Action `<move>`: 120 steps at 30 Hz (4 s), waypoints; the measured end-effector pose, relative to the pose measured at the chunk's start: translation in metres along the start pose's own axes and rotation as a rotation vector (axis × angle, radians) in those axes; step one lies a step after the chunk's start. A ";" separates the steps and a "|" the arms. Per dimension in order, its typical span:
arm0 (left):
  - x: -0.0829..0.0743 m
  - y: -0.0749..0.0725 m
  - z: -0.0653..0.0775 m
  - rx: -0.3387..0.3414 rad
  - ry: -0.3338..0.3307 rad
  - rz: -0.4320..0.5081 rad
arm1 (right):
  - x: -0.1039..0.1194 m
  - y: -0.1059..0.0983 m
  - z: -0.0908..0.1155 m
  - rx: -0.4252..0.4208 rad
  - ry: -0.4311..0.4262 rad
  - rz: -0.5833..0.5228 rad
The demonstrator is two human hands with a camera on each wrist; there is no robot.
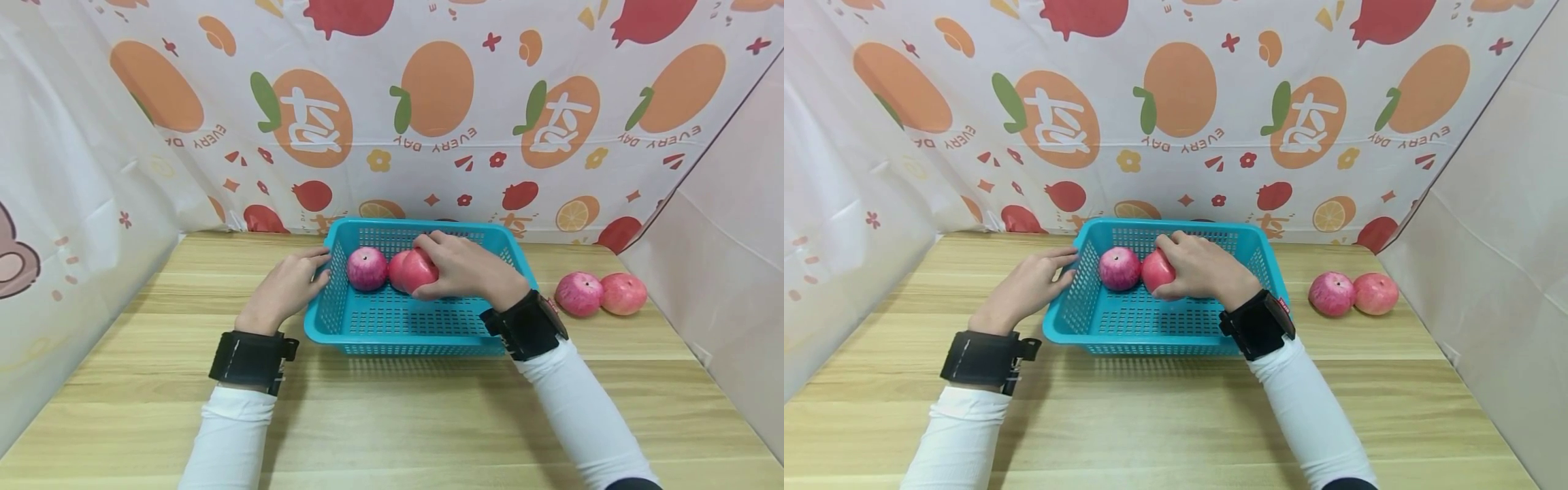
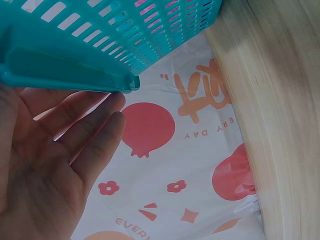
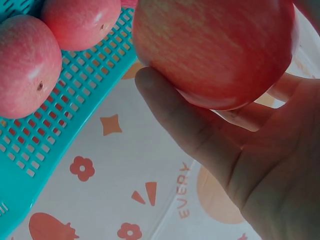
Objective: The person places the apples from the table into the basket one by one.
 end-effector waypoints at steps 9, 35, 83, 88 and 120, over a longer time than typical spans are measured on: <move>0.000 0.000 0.001 0.008 -0.001 0.004 | 0.005 0.009 -0.007 0.026 -0.008 0.015; 0.001 0.000 0.001 0.003 0.019 -0.001 | 0.018 0.033 -0.026 0.138 -0.017 0.076; -0.002 -0.001 0.000 0.000 0.036 -0.001 | 0.032 0.087 -0.065 0.472 0.045 0.231; -0.001 -0.001 0.000 0.001 0.032 0.000 | 0.033 0.089 -0.066 0.486 0.046 0.236; -0.001 -0.003 0.001 -0.014 0.039 -0.002 | 0.030 0.099 -0.070 0.554 0.065 0.228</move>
Point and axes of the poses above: each hand's wrist, its own z-axis away from the middle knuckle, its own y-axis out of the palm, x = y × z, the point moved 4 cm from there along -z, towards the middle knuckle, and after that the axes turned 13 degrees about -z, right-handed, at the moved point
